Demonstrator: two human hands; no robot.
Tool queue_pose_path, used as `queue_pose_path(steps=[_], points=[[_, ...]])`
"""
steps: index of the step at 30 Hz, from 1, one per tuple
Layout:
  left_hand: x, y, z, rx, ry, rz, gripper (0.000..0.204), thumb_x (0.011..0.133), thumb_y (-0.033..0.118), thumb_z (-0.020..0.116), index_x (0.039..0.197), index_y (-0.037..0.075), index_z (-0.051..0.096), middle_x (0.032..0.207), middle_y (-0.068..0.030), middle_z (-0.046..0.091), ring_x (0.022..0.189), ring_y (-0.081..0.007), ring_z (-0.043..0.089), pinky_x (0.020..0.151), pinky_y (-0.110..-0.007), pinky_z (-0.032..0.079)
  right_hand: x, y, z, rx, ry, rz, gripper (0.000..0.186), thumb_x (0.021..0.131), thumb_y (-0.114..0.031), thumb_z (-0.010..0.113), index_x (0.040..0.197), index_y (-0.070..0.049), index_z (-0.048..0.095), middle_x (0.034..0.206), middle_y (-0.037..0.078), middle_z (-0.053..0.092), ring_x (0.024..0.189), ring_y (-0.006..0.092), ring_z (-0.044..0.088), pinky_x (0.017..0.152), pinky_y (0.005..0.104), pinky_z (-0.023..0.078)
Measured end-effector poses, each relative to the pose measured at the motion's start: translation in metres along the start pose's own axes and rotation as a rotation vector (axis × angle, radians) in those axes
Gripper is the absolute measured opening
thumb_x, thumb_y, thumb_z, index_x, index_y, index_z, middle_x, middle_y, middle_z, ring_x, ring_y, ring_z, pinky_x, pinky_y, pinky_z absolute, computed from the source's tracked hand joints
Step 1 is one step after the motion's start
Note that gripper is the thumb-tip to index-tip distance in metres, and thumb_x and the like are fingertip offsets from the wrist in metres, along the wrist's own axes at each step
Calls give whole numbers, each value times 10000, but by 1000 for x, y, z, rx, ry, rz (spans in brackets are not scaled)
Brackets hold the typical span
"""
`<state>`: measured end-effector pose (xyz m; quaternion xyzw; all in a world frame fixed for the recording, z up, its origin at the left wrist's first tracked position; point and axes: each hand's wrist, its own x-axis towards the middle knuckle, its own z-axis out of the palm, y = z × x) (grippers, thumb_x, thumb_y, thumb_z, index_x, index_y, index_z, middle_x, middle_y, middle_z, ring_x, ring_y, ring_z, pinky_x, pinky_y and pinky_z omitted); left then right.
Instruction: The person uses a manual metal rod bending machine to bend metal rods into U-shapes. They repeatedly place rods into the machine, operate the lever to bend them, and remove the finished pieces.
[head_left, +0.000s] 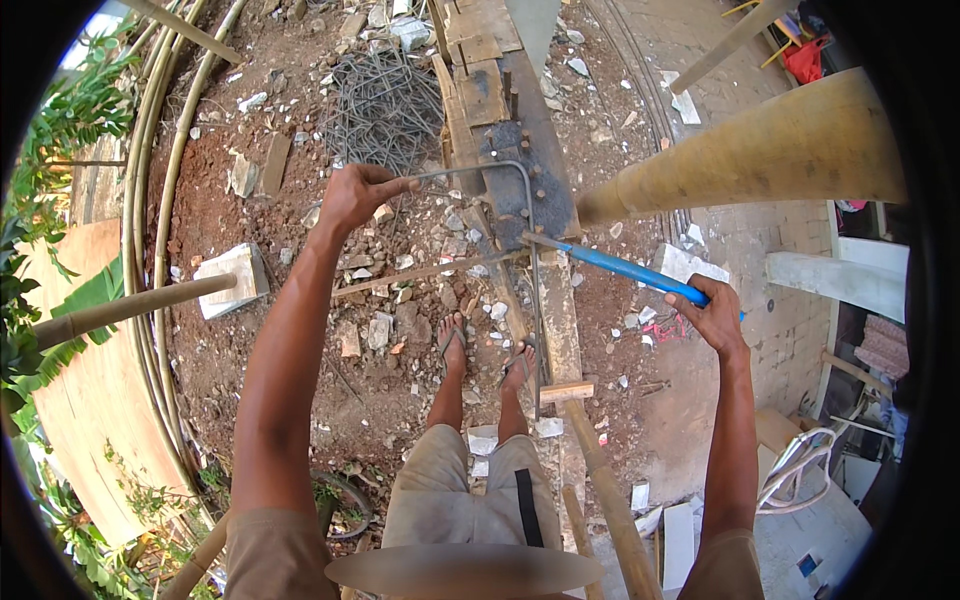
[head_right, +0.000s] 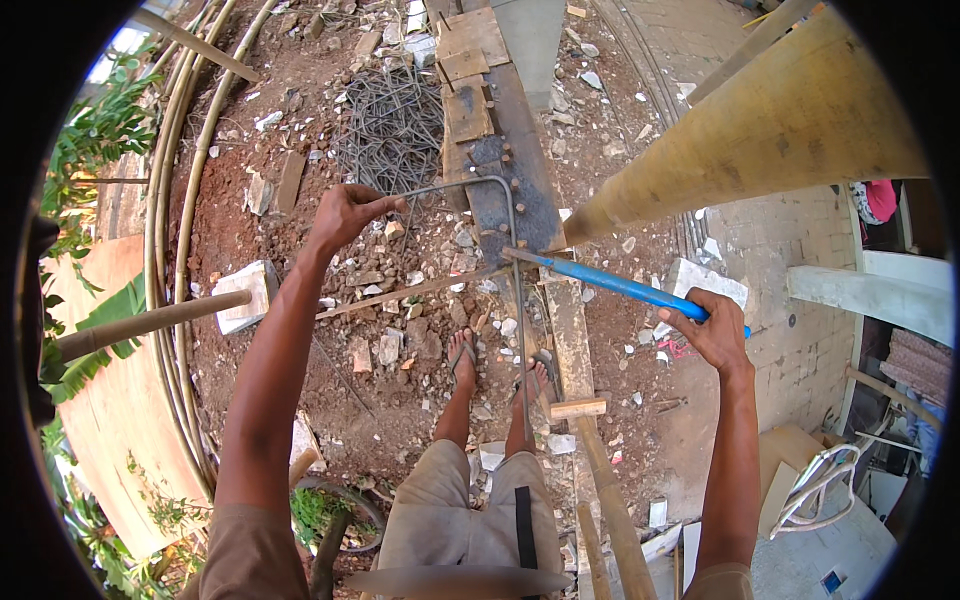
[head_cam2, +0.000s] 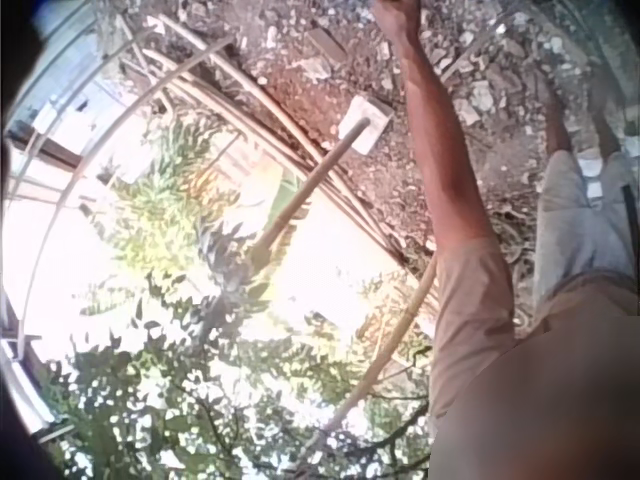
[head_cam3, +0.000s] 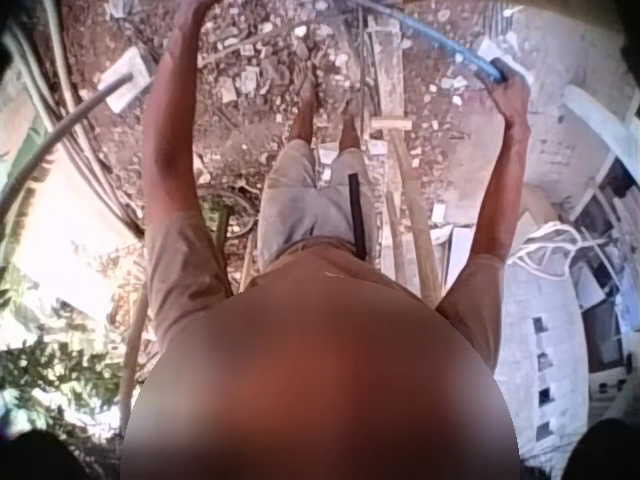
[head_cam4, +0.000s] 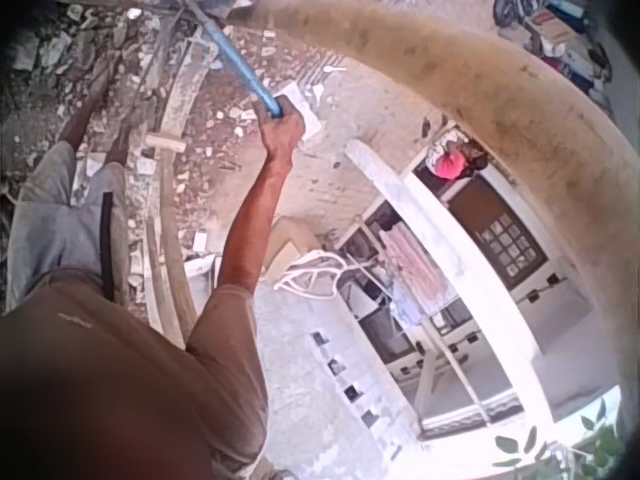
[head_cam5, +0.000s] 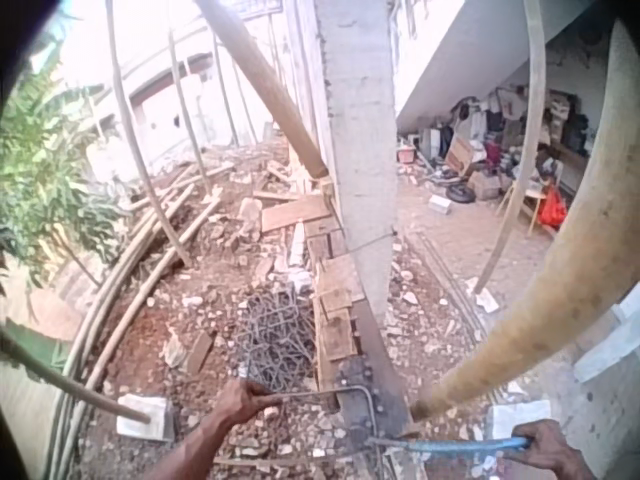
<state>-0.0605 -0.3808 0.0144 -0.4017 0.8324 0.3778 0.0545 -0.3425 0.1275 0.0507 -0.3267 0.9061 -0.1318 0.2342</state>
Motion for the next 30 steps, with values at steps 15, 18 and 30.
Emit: queue_pose_path(steps=[15,18,30], points=[[0,-2,2,36,54,-21,508,809,600,879,897,100,849,791,-69,769,702,-184,679,675,-389,539,-27,-6,42,0,68,50,554,859,-559,846,718,-62,645,574,76,561,550,233,538,583,423,443],[-1,-8,6,-3,69,-16,536,797,613,878,955,102,849,923,-108,776,843,-217,700,763,-401,555,-37,-9,55,8,6,149,570,854,-581,838,718,-61,648,576,81,558,543,236,516,583,433,436],[-256,90,253,-959,-480,-509,755,1111,625,330,1069,-5,743,986,-237,749,1052,-351,719,969,-522,513,-39,-9,54,28,50,144,534,866,-557,831,731,-61,684,578,82,589,541,237,555,579,422,443]])
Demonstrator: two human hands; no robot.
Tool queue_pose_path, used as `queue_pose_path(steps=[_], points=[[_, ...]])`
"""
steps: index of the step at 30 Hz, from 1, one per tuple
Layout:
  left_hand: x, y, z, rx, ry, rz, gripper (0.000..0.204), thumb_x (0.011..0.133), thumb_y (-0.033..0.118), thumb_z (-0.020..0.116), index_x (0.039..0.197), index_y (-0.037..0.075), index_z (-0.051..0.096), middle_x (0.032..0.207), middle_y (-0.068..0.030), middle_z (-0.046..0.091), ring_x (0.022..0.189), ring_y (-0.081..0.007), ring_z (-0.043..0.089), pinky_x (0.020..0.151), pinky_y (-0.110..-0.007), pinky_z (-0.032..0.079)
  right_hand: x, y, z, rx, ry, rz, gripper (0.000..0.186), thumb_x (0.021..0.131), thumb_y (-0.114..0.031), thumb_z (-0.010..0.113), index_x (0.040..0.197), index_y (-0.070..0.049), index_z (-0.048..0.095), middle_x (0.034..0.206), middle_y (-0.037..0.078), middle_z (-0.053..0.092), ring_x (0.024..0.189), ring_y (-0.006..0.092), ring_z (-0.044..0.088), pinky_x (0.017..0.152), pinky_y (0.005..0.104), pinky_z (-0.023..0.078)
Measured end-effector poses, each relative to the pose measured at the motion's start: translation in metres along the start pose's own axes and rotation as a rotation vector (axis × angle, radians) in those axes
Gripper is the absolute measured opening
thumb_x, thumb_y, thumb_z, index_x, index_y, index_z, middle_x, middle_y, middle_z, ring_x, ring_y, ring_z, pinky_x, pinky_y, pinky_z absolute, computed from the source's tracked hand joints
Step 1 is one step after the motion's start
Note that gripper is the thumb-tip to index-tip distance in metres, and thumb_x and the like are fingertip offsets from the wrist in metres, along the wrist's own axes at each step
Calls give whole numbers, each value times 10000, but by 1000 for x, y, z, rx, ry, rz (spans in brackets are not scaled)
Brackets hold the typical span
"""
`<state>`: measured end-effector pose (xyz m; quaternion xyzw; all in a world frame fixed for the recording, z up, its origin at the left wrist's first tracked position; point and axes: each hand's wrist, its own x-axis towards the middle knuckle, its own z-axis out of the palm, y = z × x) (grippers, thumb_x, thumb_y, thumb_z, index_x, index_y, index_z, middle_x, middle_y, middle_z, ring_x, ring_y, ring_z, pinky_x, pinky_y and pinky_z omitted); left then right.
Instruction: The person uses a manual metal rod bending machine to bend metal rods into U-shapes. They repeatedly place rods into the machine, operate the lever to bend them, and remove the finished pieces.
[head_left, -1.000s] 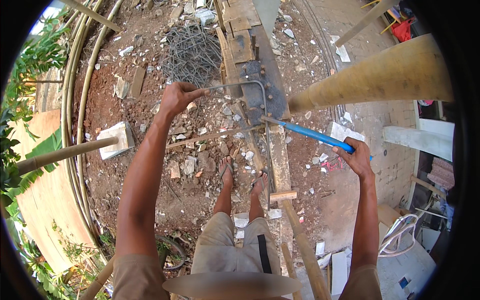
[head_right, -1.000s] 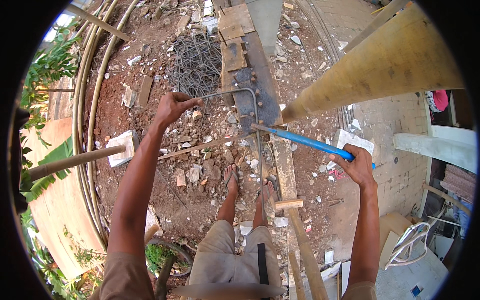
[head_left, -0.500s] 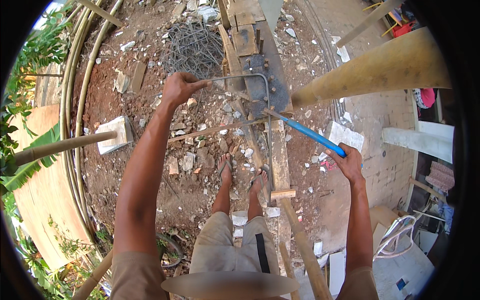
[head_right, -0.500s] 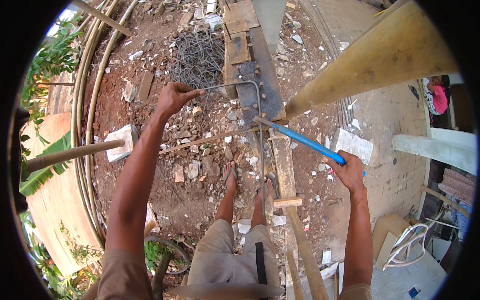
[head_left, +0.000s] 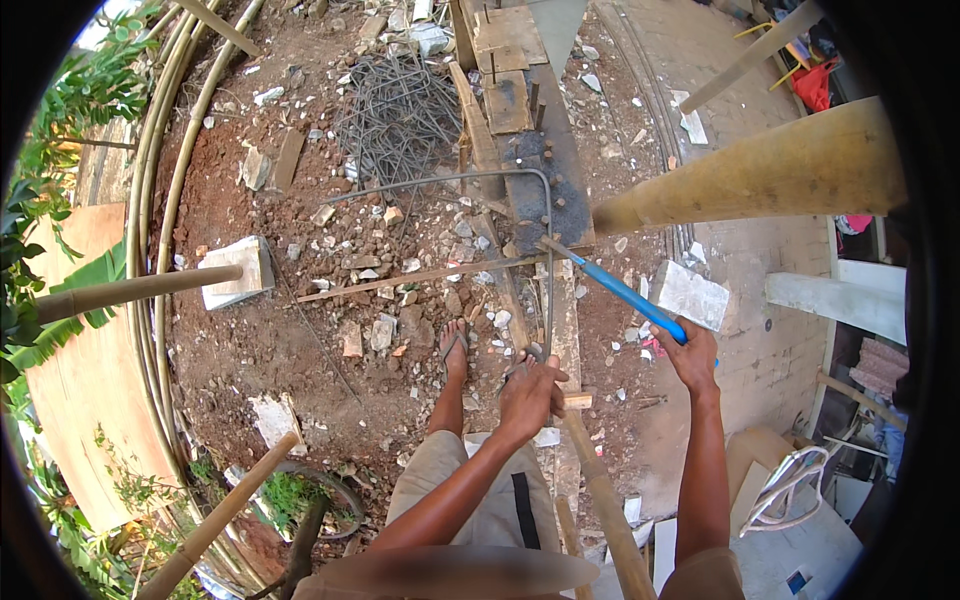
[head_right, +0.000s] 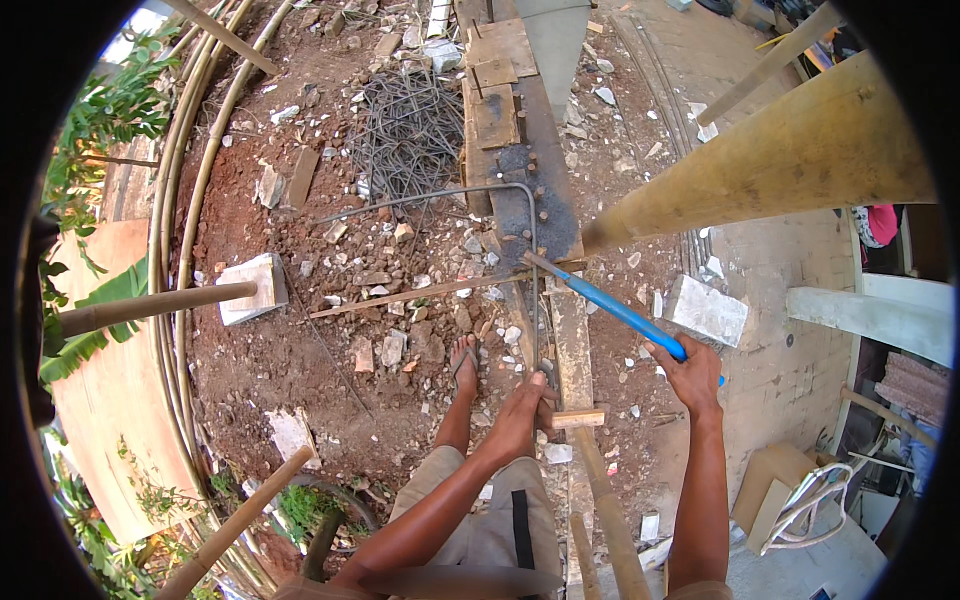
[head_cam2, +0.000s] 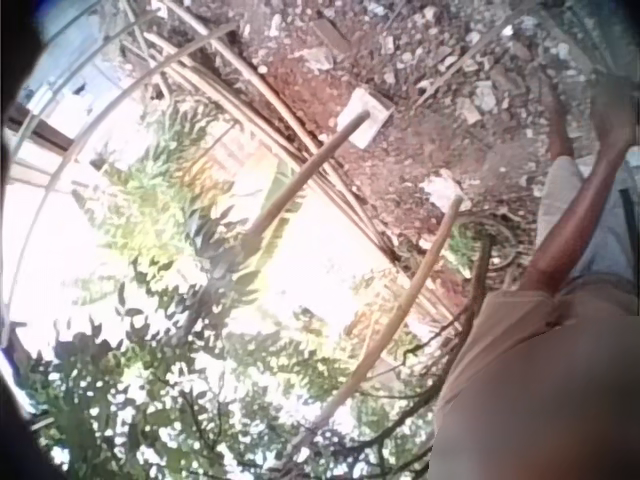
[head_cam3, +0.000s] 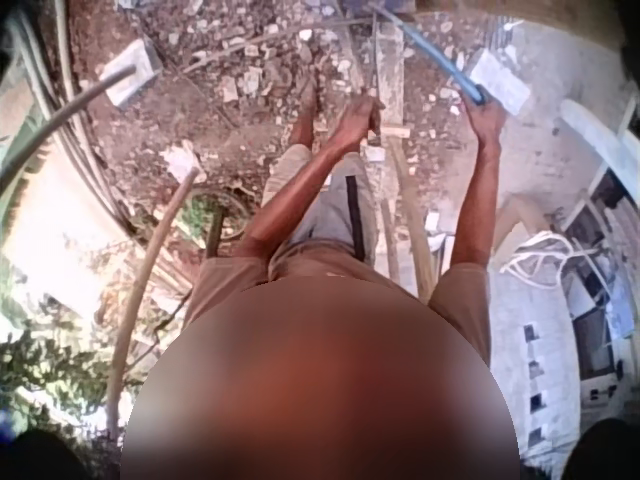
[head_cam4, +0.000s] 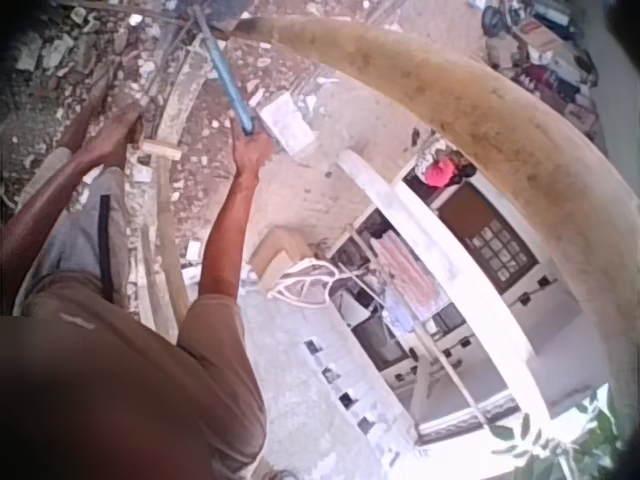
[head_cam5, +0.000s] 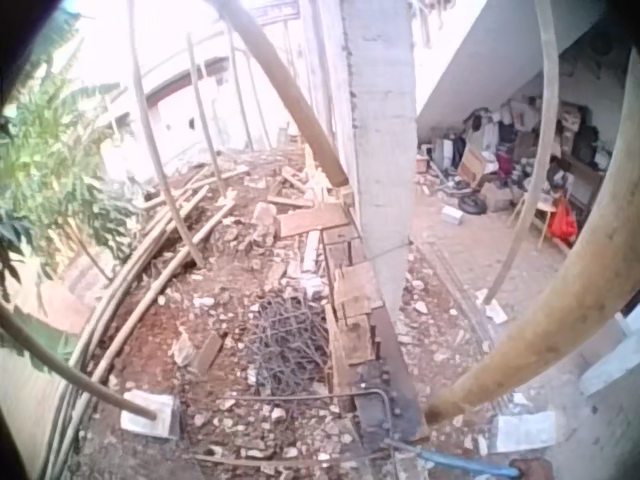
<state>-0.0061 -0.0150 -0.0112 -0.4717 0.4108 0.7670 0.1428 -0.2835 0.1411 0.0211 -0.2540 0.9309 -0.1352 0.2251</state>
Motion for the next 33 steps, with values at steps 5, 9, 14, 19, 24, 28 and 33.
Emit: queue_pose_path(steps=[5,9,14,19,24,28,33], points=[[26,-22,15,269,341,205,724,1133,542,330,821,12,712,823,-251,696,900,-471,679,900,-546,495,12,2,-14,-43,-24,-48,524,853,-539,851,706,-62,689,570,78,604,526,219,559,559,414,438],[23,-20,18,256,332,171,737,1136,555,333,782,7,674,794,-227,683,810,-435,664,845,-531,492,14,5,-19,-76,-43,-37,530,851,-538,854,698,-61,681,568,88,601,519,232,551,558,420,436],[10,-8,17,88,261,204,677,1117,627,402,808,51,580,690,11,495,626,-109,436,578,-330,368,-13,-10,-4,-20,49,24,565,844,-569,846,698,-58,654,570,124,569,533,310,547,583,456,450],[11,-4,6,114,197,253,688,1133,598,378,762,48,560,663,3,500,627,-106,455,573,-331,372,-16,8,11,-40,32,35,597,846,-601,830,703,-54,638,575,132,579,546,328,575,597,466,462],[13,-7,-23,195,72,213,680,1155,537,351,847,8,648,686,-16,536,616,-104,476,583,-325,415,-35,0,23,-38,179,-39,579,854,-584,829,717,-55,637,573,135,578,538,333,575,588,470,460],[-7,45,-103,557,75,205,655,1162,491,340,1083,-38,718,738,-65,596,621,-156,512,626,-351,476,-100,-101,68,52,199,333,561,880,-566,815,738,-59,621,565,134,554,531,338,566,568,475,453],[-23,117,-179,965,21,213,664,1137,512,388,1108,-76,696,854,-279,717,780,-389,722,758,-547,525,-154,-179,165,324,339,520,515,928,-509,803,744,-64,621,579,128,548,499,280,536,534,471,419]])
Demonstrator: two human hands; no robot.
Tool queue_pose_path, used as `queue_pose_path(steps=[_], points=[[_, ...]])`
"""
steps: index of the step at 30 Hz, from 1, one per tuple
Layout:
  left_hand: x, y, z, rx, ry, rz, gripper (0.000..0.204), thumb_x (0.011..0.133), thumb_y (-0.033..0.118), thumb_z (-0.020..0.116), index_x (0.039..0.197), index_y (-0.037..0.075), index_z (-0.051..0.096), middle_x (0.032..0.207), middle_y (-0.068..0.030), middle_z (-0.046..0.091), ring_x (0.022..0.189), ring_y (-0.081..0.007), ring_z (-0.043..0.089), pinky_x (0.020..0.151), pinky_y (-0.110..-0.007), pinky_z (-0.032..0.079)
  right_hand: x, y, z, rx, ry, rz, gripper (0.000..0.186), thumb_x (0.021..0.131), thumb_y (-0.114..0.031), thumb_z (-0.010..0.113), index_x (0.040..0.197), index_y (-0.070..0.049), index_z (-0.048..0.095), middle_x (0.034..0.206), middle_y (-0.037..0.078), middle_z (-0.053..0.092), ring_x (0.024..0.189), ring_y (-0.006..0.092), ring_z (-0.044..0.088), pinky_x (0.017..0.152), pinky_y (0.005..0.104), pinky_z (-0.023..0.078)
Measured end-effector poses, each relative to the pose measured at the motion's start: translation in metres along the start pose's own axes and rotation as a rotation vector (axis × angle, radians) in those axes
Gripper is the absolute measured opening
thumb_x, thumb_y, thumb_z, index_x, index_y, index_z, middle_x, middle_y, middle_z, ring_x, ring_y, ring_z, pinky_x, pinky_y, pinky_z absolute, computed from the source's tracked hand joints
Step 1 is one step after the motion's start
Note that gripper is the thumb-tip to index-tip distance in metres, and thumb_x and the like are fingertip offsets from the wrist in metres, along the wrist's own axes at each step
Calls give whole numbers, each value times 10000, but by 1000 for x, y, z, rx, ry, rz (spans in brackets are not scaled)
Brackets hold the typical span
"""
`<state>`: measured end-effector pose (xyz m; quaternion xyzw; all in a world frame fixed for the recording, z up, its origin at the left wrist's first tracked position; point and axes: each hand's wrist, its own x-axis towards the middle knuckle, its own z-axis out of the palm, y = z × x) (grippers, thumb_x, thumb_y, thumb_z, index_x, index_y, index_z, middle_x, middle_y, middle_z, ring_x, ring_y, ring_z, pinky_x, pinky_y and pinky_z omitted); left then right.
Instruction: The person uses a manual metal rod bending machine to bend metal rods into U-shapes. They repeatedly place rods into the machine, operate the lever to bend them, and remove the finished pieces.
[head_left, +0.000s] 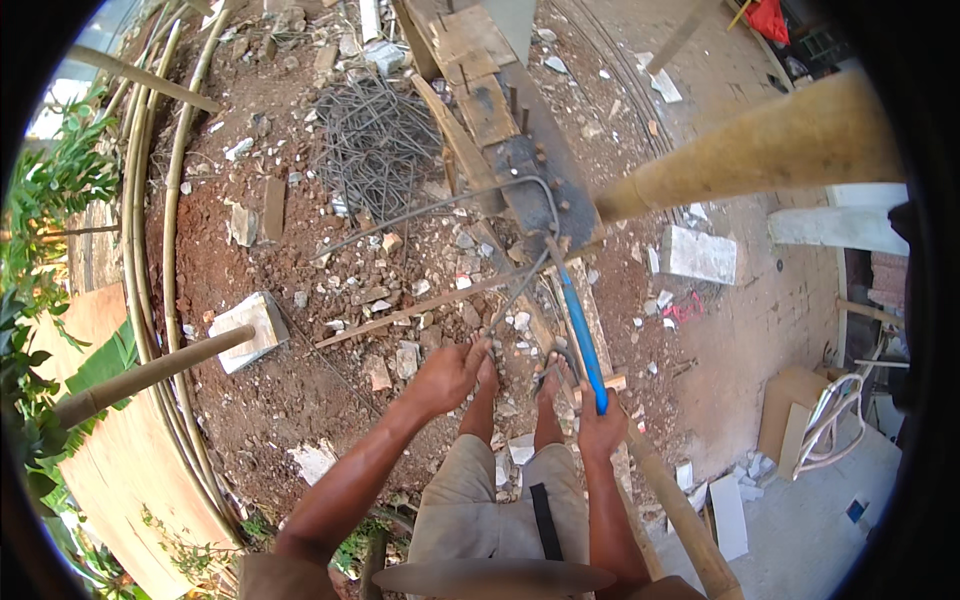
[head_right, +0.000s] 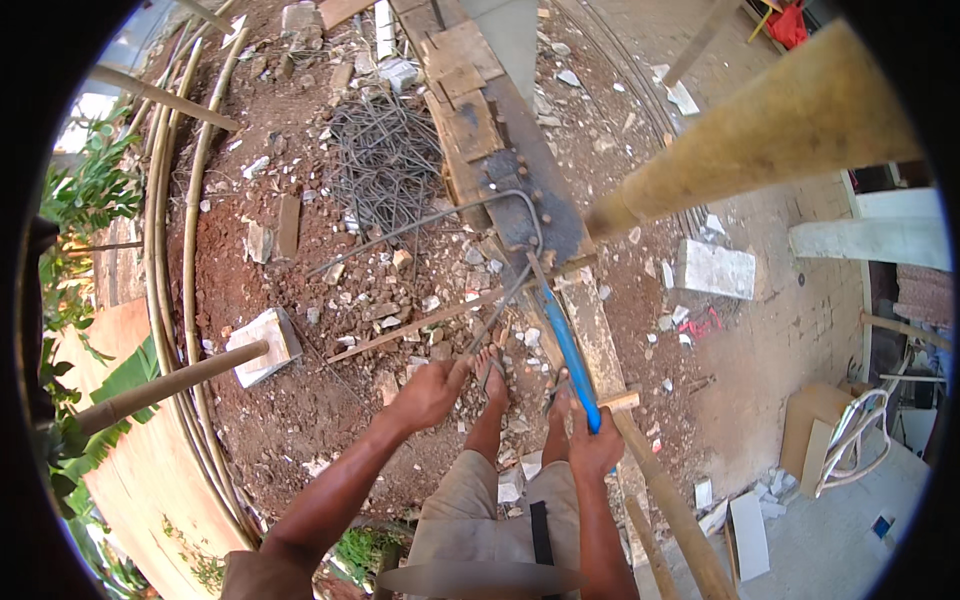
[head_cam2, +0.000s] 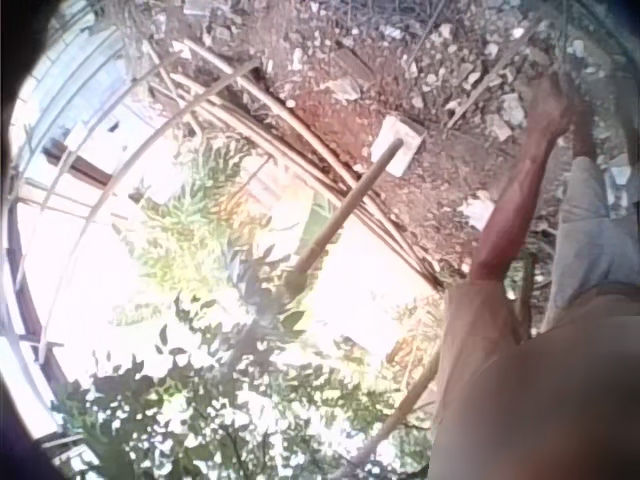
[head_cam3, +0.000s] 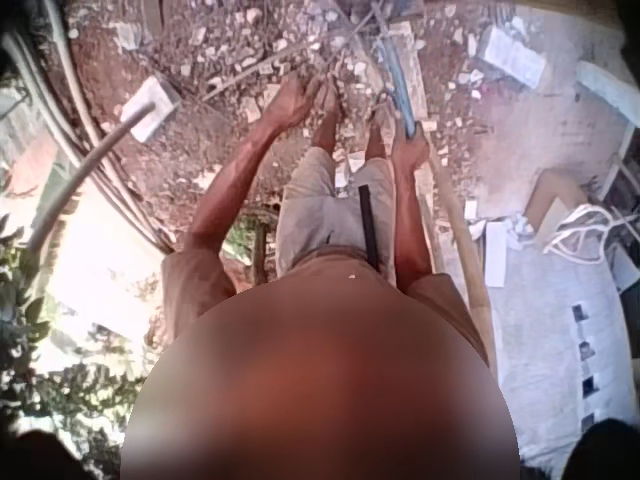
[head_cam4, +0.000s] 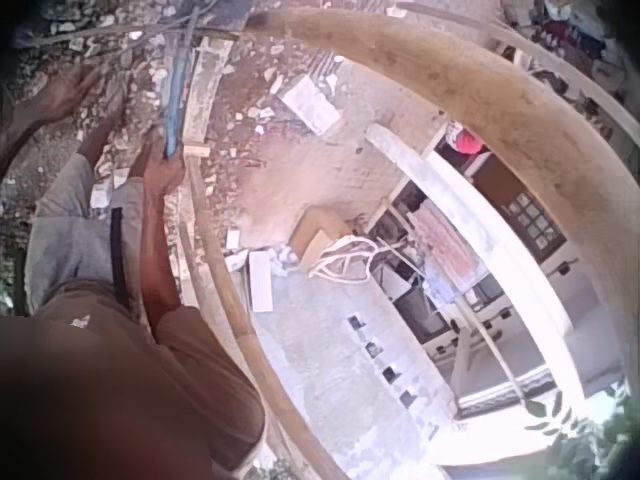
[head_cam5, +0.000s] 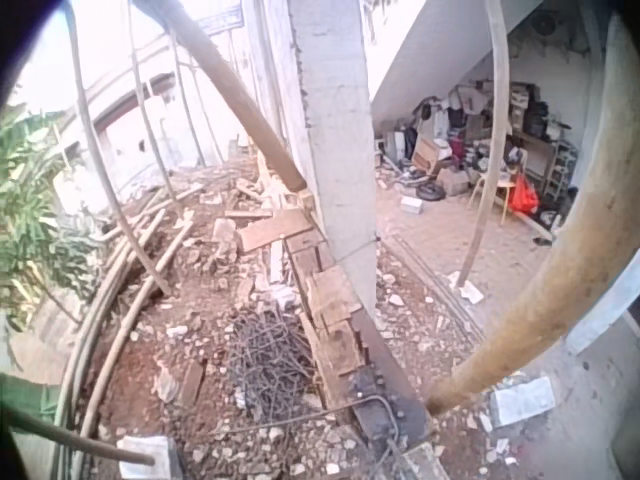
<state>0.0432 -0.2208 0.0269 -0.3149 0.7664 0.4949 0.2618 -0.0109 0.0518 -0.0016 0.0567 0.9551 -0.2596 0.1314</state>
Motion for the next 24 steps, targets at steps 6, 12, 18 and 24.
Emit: queue_pose_path(steps=[6,12,18,24], points=[[-2,-1,45,-41,342,-52,551,1105,471,470,1073,-24,709,843,-345,682,845,-537,679,771,-593,505,37,45,-41,-134,11,-204,513,933,-471,809,742,-34,618,579,116,527,503,244,481,526,446,392],[-4,5,51,-43,395,-82,543,1092,491,486,1075,3,724,803,-305,692,801,-516,680,742,-582,500,46,22,-61,-128,-73,-132,496,918,-466,825,754,-39,635,574,100,503,508,241,438,523,439,381],[-6,11,53,-64,404,-136,592,1070,569,477,1026,37,735,875,-329,712,912,-547,690,843,-618,515,55,26,-62,-100,-99,-129,507,912,-478,829,748,-36,643,574,90,506,518,208,435,530,426,389],[0,0,59,-24,447,-99,607,1079,556,485,1016,8,741,747,-277,686,748,-490,680,726,-570,500,58,28,-63,-62,-120,-113,511,901,-454,846,716,-27,636,559,92,497,507,202,433,518,426,374]])
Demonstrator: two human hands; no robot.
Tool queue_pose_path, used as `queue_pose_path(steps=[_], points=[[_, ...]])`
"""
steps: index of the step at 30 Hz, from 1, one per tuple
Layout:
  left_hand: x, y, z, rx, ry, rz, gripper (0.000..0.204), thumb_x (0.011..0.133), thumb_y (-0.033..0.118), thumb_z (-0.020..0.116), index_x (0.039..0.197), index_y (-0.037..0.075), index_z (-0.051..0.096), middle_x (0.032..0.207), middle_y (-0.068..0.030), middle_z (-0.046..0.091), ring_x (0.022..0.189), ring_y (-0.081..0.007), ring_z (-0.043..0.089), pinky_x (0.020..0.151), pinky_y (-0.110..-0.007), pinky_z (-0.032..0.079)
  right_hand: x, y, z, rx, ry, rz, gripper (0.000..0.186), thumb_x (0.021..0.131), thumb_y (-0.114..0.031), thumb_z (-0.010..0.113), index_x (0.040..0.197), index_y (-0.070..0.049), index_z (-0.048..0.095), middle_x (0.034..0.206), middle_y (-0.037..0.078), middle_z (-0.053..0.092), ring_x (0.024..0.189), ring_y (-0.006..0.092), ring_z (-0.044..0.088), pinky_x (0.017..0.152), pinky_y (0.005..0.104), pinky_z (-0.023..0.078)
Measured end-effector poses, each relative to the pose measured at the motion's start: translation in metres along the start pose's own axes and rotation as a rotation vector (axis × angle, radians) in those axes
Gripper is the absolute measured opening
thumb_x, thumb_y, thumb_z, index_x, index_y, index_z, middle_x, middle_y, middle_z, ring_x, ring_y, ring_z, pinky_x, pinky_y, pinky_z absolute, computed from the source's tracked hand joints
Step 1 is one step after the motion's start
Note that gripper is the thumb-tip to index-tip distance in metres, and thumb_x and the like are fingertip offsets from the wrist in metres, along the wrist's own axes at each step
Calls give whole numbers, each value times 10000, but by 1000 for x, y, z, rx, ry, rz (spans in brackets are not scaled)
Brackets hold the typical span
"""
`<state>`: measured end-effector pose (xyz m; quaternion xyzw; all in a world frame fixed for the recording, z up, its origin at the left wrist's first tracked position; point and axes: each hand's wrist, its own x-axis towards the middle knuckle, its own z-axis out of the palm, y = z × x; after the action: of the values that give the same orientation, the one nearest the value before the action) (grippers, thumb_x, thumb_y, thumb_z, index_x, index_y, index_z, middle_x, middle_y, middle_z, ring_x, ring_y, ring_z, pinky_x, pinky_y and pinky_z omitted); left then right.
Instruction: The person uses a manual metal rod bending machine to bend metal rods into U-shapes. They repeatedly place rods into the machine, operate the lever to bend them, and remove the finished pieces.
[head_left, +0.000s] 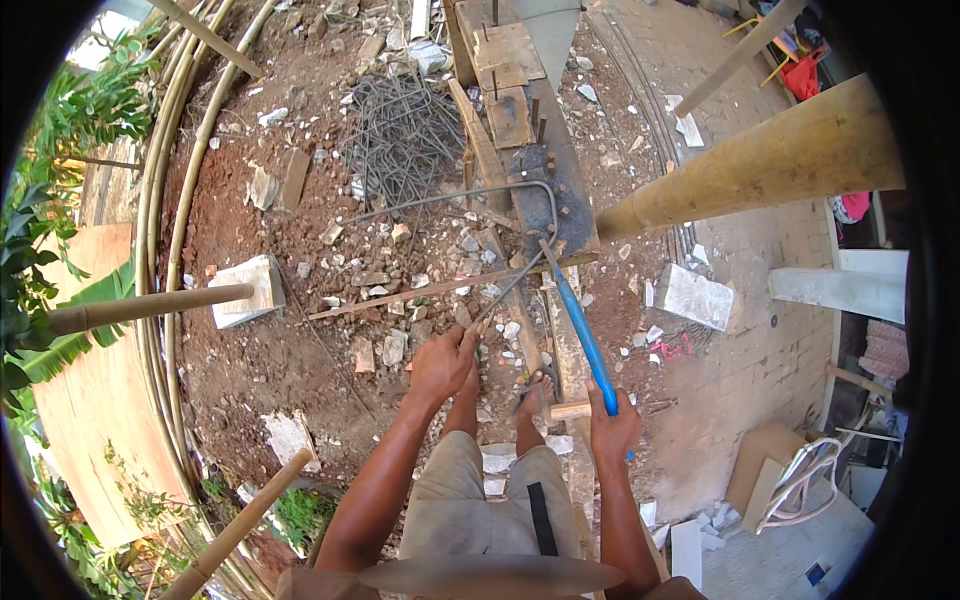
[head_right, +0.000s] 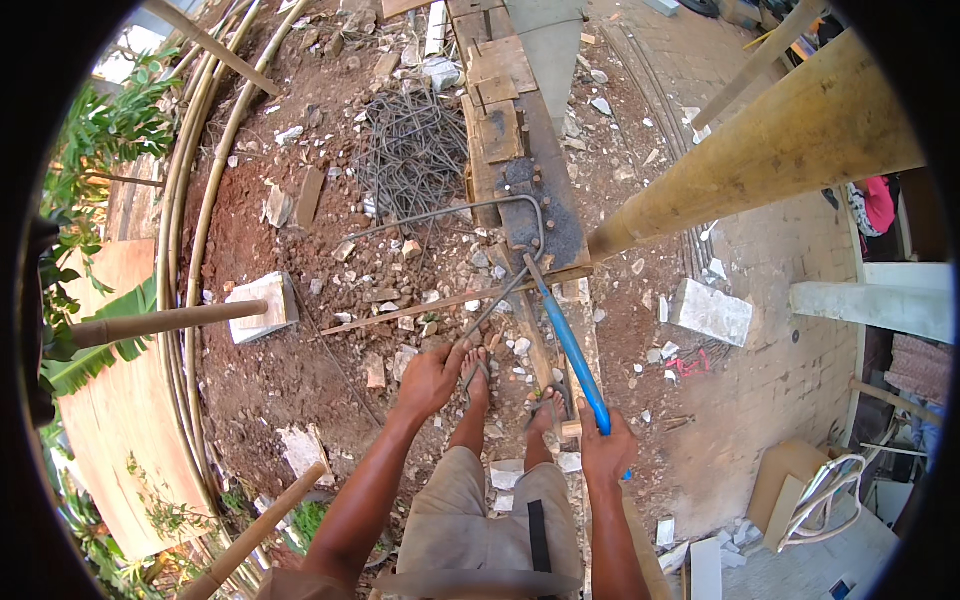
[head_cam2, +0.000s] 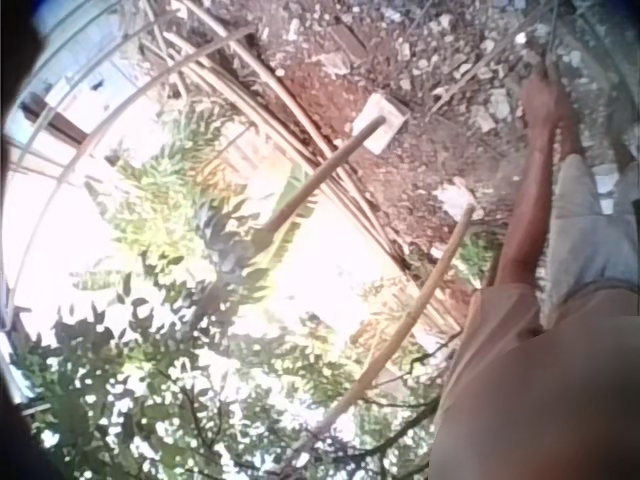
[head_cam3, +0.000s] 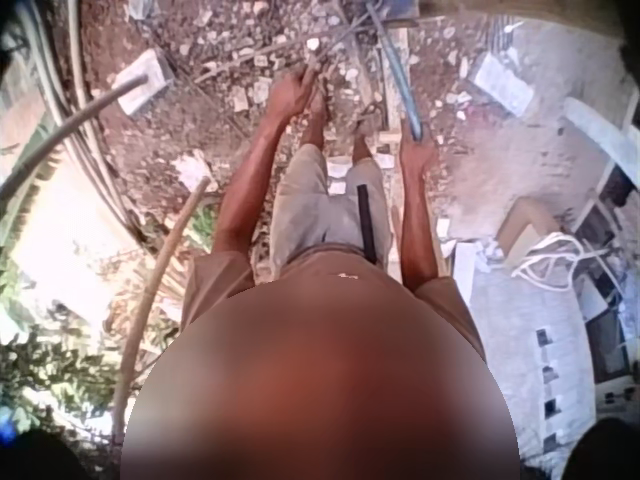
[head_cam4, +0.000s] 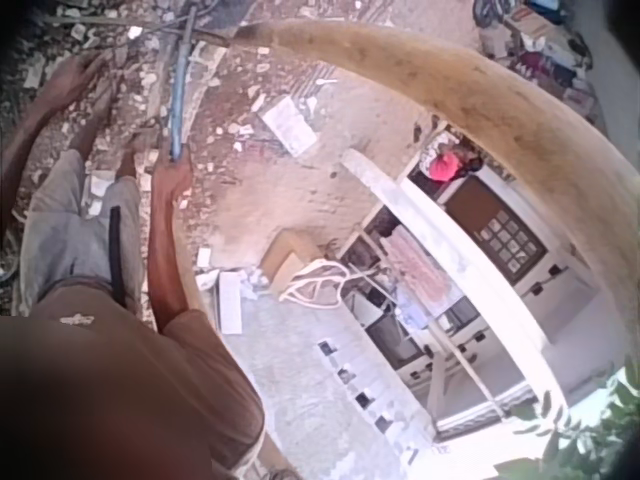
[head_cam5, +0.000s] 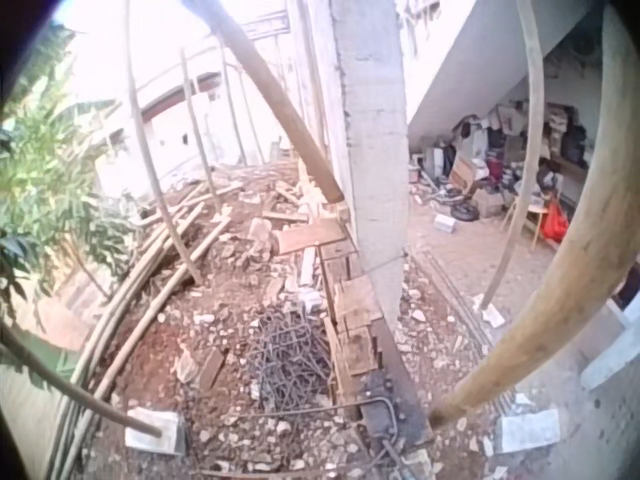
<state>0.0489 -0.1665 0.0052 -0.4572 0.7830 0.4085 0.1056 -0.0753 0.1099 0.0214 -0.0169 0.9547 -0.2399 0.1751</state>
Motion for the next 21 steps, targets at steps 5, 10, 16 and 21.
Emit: queue_pose_path(steps=[5,10,16,21], points=[[-3,-4,0,4,55,83,544,1073,522,519,992,30,736,732,-262,680,703,-482,670,667,-558,499,7,10,-1,-12,-40,2,529,909,-515,837,764,-34,671,568,27,461,546,130,390,510,381,337],[-23,8,26,-44,208,144,403,1085,404,541,1015,38,692,751,-254,684,681,-474,669,606,-555,503,18,15,-5,99,4,1,549,869,-455,885,674,-26,604,545,50,413,534,161,350,504,395,324],[-42,38,66,-162,486,215,308,1064,288,619,899,28,615,764,-259,646,733,-490,660,641,-545,513,39,16,-33,98,15,-99,513,878,-392,894,687,-20,598,573,16,416,568,130,351,515,371,322],[-40,48,55,-104,532,291,326,1062,320,627,895,41,616,764,-248,640,711,-474,652,607,-529,497,53,21,-35,207,-13,-93,488,882,-390,894,725,-17,623,607,4,428,594,112,359,526,341,321]])
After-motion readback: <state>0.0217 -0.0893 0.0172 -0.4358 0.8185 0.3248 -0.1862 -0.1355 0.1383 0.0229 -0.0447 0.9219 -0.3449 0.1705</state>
